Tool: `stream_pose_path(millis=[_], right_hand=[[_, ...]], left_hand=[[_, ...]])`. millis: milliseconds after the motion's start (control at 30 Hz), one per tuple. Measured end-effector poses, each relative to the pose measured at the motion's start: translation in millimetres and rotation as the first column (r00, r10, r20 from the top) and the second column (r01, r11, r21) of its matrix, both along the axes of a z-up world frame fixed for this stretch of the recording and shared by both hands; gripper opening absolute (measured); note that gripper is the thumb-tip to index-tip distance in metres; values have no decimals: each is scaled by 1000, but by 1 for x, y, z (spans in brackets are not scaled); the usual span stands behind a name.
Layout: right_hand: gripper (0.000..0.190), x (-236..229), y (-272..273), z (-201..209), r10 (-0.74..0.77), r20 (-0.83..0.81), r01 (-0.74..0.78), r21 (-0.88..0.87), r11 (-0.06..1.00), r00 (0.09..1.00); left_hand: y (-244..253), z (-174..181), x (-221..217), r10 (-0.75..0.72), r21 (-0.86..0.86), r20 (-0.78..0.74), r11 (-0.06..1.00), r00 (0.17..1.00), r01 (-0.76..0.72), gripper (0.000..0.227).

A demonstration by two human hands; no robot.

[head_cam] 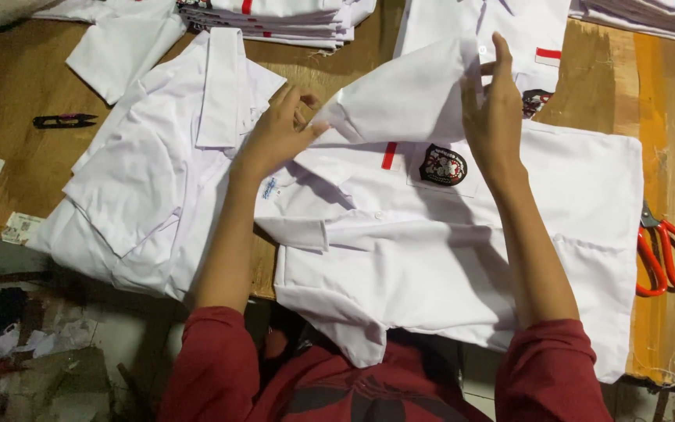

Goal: The person folds a white shirt on a wooden table, aligning the collar and sleeves. They use red-handled scissors to trim a loose thread near the collar and then continue folding the shirt into a neat stack.

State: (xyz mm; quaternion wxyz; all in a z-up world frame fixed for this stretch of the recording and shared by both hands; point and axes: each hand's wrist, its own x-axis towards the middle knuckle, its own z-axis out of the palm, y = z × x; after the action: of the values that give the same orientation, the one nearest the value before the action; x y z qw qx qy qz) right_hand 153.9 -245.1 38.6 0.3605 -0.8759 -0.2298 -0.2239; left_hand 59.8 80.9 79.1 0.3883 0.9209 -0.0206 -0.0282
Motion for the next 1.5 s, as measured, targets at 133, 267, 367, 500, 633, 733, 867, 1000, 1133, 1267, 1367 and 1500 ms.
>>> stream_pose_path(millis=[133, 267, 367, 500, 633, 733, 867, 1000, 1133, 1267, 1367, 1500], right_hand=[[35, -38, 21, 17, -16, 241, 48, -124, 991, 970], [17, -82, 60, 0, 313, -282, -335, -30, 942, 907], [25, -99, 90, -39, 378, -497, -436, -2, 900, 782], [17, -95, 109, -75, 259, -488, -354, -111, 928, 833], [10, -87, 105, -71, 188, -300, -252, -191, 949, 935], [9, -92, 106, -54, 207, -175, -229, -116, 966, 963], [10, -103, 106, -40, 247, -170, -263, -78, 962, 954], [18, -100, 101, -69, 195, -367, -201, 23, 979, 910], [27, -103, 100, -81, 270, -639, -135, 252, 958, 720], [23, -105, 100, -74, 267, -686, -176, 201, 964, 677], [23, -102, 103, -75, 269, -662, -220, 159, 963, 700], [24, -94, 97, -78, 322, -625, -264, 187, 946, 711]], left_hand=[[26, -17, 0, -289, -59, -155, 957, 945, 283, 55], [12, -13, -13, -442, 50, -42, 895, 896, 443, 42], [5, -3, -21, -465, 50, -147, 878, 873, 476, 35], [-12, 5, -41, -580, -18, -397, 780, 712, 626, 62], [-11, -51, -28, -466, 126, -467, 806, 751, 579, 47], [-4, -52, -17, -407, 98, -400, 872, 821, 480, 46], [-20, -37, -20, -185, 42, -280, 978, 942, 205, 48], [-38, -49, -24, -117, 9, -182, 993, 976, 120, 46], [-37, -87, -26, -86, -19, -145, 996, 986, 85, 40], [-43, -62, -31, -83, -14, -212, 997, 974, 82, 40], [-39, -57, -37, -82, -45, -226, 996, 971, 73, 38], [-32, -58, -40, -100, -119, -260, 990, 960, 71, 39]])
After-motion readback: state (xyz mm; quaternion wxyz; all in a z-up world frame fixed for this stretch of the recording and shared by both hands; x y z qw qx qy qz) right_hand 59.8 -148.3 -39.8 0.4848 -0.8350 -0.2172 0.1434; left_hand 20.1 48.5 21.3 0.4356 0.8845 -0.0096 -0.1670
